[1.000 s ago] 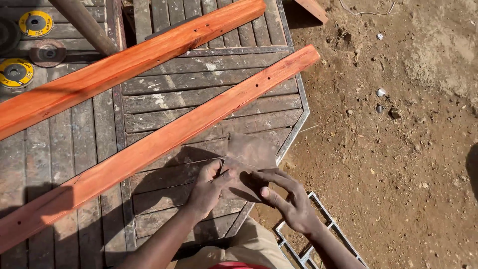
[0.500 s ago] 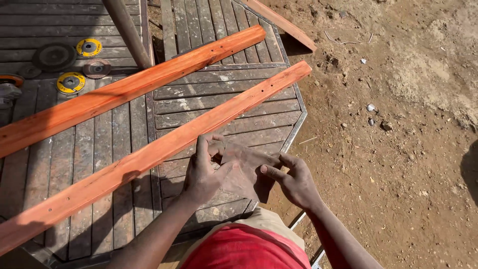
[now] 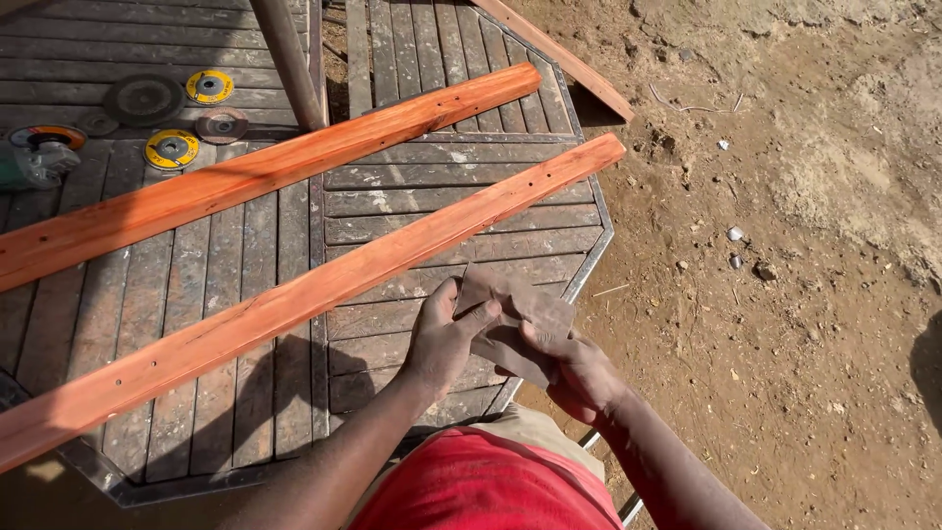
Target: Sanding a wooden plank manually with sandpaper on a workbench
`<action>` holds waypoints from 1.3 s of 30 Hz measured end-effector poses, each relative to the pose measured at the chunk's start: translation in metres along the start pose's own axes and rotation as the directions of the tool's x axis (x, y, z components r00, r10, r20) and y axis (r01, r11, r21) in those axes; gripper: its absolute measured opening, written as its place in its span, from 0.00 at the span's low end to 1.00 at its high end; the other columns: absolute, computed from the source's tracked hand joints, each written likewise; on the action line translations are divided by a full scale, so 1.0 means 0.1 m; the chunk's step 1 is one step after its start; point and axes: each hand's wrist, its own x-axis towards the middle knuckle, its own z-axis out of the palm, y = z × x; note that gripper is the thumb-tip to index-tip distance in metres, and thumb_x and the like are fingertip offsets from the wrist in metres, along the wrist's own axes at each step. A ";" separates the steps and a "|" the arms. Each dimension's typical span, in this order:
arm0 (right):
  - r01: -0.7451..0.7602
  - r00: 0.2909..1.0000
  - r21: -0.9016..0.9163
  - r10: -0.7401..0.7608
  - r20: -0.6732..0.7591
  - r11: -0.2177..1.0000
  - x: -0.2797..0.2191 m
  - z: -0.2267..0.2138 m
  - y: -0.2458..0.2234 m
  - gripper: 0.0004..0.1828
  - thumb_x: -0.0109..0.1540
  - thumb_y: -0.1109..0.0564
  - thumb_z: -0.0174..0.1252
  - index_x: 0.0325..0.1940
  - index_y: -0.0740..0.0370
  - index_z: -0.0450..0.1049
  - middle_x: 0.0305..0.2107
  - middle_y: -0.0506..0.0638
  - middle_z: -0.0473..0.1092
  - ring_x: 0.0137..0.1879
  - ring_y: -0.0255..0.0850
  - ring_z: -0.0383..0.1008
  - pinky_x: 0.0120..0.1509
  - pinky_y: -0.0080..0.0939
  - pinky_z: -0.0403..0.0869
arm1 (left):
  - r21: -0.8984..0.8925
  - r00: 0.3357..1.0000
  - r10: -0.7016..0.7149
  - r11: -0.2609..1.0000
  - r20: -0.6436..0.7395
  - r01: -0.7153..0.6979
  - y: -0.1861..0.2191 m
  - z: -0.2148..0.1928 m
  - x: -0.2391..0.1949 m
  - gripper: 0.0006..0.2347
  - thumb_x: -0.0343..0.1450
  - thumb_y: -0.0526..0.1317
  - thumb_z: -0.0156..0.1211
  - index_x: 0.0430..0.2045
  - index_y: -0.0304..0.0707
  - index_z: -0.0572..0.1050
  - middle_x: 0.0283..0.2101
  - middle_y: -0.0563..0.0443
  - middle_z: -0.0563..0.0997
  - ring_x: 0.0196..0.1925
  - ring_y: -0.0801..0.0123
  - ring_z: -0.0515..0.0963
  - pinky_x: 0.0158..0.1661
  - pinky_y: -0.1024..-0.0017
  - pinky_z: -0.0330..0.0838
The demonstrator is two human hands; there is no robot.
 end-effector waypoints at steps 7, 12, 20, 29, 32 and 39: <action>0.078 0.926 0.040 -0.057 -0.374 0.996 0.93 -0.89 0.37 0.22 0.60 0.60 0.69 0.55 0.71 0.72 0.44 0.64 0.77 0.52 0.53 0.79 0.64 0.62 0.73 | 0.449 0.988 -0.070 0.885 -0.137 0.125 0.01 -0.12 -0.06 0.16 0.69 0.54 0.68 0.41 0.47 0.74 0.23 0.52 0.83 0.28 0.68 0.85 0.39 0.71 0.71; 0.272 0.824 0.095 -0.181 -0.537 0.958 1.20 -0.98 -0.24 0.24 0.61 0.62 0.67 0.59 0.74 0.69 0.46 0.68 0.74 0.52 0.56 0.79 0.61 0.66 0.76 | 0.571 0.977 -0.098 0.798 -0.192 0.192 -0.48 -0.54 0.34 0.14 0.70 0.51 0.65 0.40 0.44 0.77 0.26 0.49 0.85 0.32 0.61 0.85 0.40 0.66 0.74; 0.091 0.618 -0.490 -0.435 -0.655 0.867 2.85 -1.89 -0.77 0.34 0.65 0.38 0.67 0.58 0.68 0.68 0.51 0.67 0.67 0.61 0.53 0.68 0.66 0.58 0.66 | 0.923 0.976 0.078 0.346 -0.205 0.167 -0.86 -0.91 1.44 0.19 0.71 0.59 0.58 0.49 0.51 0.73 0.48 0.43 0.83 0.51 0.48 0.83 0.51 0.51 0.76; 0.486 0.444 -0.873 -0.848 0.290 -0.044 5.81 -2.99 -1.66 0.44 0.51 0.69 0.35 0.73 0.59 0.61 0.63 0.57 0.70 0.65 0.50 0.74 0.62 0.47 0.77 | 0.878 0.858 0.235 -0.270 0.458 -0.395 -1.44 -1.06 2.96 0.57 0.54 0.66 0.58 0.76 0.34 0.40 0.80 0.41 0.45 0.81 0.50 0.45 0.74 0.50 0.40; -0.089 0.774 -0.943 -0.618 0.137 -0.320 6.32 -3.26 -1.28 0.38 0.65 0.69 0.48 0.79 0.48 0.56 0.68 0.69 0.59 0.15 0.37 0.69 0.16 0.38 0.71 | 0.893 0.876 0.206 -0.224 0.436 -0.391 -1.32 -1.04 2.88 0.51 0.59 0.63 0.55 0.75 0.33 0.46 0.78 0.42 0.51 0.80 0.57 0.49 0.77 0.57 0.40; 0.718 0.568 -0.652 -0.337 0.751 -0.244 5.22 -2.34 -0.50 0.30 0.67 0.65 0.33 0.75 0.61 0.60 0.72 0.55 0.58 0.80 0.48 0.56 0.85 0.48 0.54 | 0.924 0.900 0.255 -0.248 0.353 -0.292 -1.38 -0.97 2.88 0.47 0.56 0.63 0.58 0.71 0.36 0.60 0.75 0.44 0.65 0.78 0.60 0.62 0.74 0.60 0.55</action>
